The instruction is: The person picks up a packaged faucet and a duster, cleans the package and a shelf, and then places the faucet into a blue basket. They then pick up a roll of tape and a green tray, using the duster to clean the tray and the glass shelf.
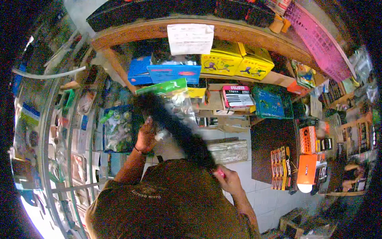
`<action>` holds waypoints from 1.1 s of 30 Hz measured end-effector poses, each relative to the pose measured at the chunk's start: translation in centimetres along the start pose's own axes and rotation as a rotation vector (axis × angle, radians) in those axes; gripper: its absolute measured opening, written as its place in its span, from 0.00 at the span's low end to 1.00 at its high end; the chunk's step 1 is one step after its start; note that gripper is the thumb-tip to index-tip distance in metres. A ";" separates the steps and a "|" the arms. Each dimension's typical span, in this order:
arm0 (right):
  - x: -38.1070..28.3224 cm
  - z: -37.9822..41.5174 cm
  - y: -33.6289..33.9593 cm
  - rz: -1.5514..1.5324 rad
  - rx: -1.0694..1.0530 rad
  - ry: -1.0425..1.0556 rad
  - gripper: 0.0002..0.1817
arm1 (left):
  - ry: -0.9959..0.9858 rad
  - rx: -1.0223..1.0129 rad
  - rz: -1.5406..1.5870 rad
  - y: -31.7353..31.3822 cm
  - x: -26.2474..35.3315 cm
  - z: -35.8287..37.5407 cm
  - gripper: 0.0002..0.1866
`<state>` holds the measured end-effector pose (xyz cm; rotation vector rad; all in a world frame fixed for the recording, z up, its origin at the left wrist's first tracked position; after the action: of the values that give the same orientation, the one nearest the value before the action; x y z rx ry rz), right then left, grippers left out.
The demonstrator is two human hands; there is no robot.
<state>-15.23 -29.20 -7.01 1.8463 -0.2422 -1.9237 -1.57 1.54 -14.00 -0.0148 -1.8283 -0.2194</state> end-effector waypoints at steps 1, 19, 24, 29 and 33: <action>-0.3 0.2 -0.5 0.060 0.066 0.112 0.11 | 0.387 -0.122 0.907 -2.1 -0.5 -2.3 0.28; 1.3 -0.6 0.0 0.028 0.164 -0.064 0.11 | 0.345 0.239 0.588 0.3 5.4 -0.3 0.23; 2.4 -0.2 -0.4 -0.203 0.219 -0.287 0.11 | 0.251 0.308 0.715 0.9 6.2 0.5 0.26; 1.1 -1.0 -2.2 -0.271 -0.014 -0.205 0.10 | 0.369 0.312 0.689 1.6 -0.1 2.0 0.25; 1.5 -1.5 -2.5 -0.275 -0.039 -0.218 0.09 | 0.527 0.524 0.465 1.8 1.7 1.8 0.22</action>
<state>-14.30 -27.35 -9.55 1.7171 -0.0182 -2.3026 -3.50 3.36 -12.54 -0.0130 -1.2647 0.5401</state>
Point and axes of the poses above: each hand's wrist, its own z-axis away from the middle knuckle, its own y-axis out of the back of the hand, x = y × z, the point moved 3 cm from there along -z, towards the middle knuckle, and after that the axes turned 13 degrees about -z, right-handed, at the moved point
